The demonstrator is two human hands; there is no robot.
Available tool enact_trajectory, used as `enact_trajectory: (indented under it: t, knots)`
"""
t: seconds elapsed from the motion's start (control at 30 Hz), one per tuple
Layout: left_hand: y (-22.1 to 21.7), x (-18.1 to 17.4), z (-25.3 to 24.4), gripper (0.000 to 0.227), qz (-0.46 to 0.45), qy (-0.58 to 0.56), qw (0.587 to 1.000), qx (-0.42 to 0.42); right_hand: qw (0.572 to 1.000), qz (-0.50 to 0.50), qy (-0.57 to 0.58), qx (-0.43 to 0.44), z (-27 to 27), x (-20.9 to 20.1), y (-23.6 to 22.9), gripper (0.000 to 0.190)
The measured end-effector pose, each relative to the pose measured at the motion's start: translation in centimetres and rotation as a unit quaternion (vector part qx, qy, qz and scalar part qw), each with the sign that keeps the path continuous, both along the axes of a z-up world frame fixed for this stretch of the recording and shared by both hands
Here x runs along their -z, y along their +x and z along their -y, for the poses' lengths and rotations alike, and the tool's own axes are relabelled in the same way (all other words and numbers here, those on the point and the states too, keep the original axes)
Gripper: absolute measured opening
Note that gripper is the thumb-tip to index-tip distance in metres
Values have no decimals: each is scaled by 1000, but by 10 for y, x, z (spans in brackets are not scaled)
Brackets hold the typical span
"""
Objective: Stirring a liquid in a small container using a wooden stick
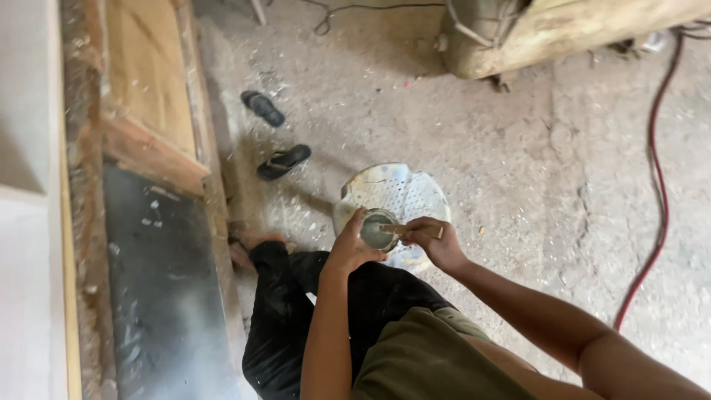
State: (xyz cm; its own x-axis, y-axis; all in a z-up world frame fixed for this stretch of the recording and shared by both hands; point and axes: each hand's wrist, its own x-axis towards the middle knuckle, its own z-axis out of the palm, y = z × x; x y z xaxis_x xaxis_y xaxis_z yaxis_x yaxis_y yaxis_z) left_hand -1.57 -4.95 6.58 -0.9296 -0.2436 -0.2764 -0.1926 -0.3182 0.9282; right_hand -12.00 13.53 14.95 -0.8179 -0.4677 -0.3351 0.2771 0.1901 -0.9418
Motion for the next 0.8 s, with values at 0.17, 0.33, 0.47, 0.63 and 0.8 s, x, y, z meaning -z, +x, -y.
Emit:
enact_trajectory:
  t: [0.17,0.33,0.47,0.63,0.8]
  knots:
    - [-5,-53,2,120,112,75,991,4,996,20,-80,23,-8,-18,-8,15]
    - [-7,3,7,142,161,-290,938,96,994,29,-102,3,-2,14,-8,17]
    - [0,-4,6,142,150,-271,947,84,994,-31,-66,-87,4,42,-4,16]
    - [10,-19,-23,144,135,-220,966,13,993,-19,-51,-109,-1,25,-11,24]
    - [7,-30,-48,138,197,-284,935,-86,983,101,-151,10,-10,2,-31,30]
